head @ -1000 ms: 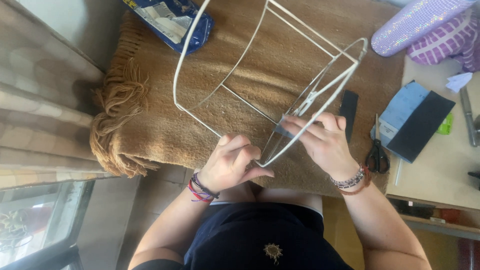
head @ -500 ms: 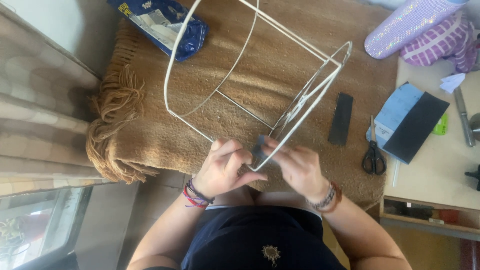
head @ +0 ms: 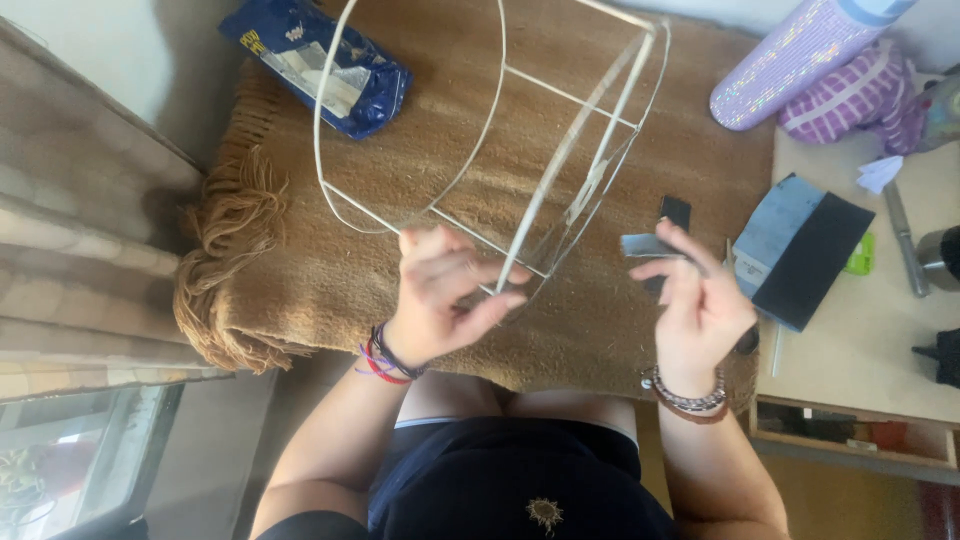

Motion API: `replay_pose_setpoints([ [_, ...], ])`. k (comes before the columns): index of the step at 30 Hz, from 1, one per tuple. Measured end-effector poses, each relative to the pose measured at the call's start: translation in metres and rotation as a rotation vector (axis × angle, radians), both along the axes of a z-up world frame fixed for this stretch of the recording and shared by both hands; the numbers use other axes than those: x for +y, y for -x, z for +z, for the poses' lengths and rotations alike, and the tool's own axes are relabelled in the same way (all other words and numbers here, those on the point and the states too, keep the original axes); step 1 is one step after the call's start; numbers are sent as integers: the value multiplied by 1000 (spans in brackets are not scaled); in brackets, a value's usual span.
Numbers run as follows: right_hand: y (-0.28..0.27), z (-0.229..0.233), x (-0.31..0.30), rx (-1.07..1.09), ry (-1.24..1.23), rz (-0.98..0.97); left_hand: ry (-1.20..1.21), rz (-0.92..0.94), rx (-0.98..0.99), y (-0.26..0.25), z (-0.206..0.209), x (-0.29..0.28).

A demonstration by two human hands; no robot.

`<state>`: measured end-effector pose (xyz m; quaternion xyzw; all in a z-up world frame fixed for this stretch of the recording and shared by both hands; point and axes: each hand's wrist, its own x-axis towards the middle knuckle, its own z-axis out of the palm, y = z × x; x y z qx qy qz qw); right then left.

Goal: Sanding a metal lampshade frame with a small piece of sandpaper on a desk.

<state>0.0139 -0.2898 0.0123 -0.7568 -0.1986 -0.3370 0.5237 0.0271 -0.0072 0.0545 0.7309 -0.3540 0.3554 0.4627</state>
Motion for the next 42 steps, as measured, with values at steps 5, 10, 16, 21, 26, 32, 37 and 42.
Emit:
replay_pose_setpoints([
  [5,2,53,2,-74,0,-75,348,-26,164,-6,18,-1],
  [10,9,94,18,-144,152,-107,757,-106,432,28,-6,-47],
  [16,5,99,25,-72,288,-34,935,-113,613,46,-57,-58],
  [21,-7,84,26,-45,409,-87,1016,-189,726,41,-67,-24],
  [26,-17,88,38,-22,436,-74,531,-196,838,31,-55,7],
  [32,-37,85,21,-52,317,-99,435,-375,864,18,-46,12],
  [37,-38,85,25,-9,458,-169,410,-342,869,19,-45,7],
  [42,-46,82,28,49,537,-138,368,-283,869,19,-54,3],
])
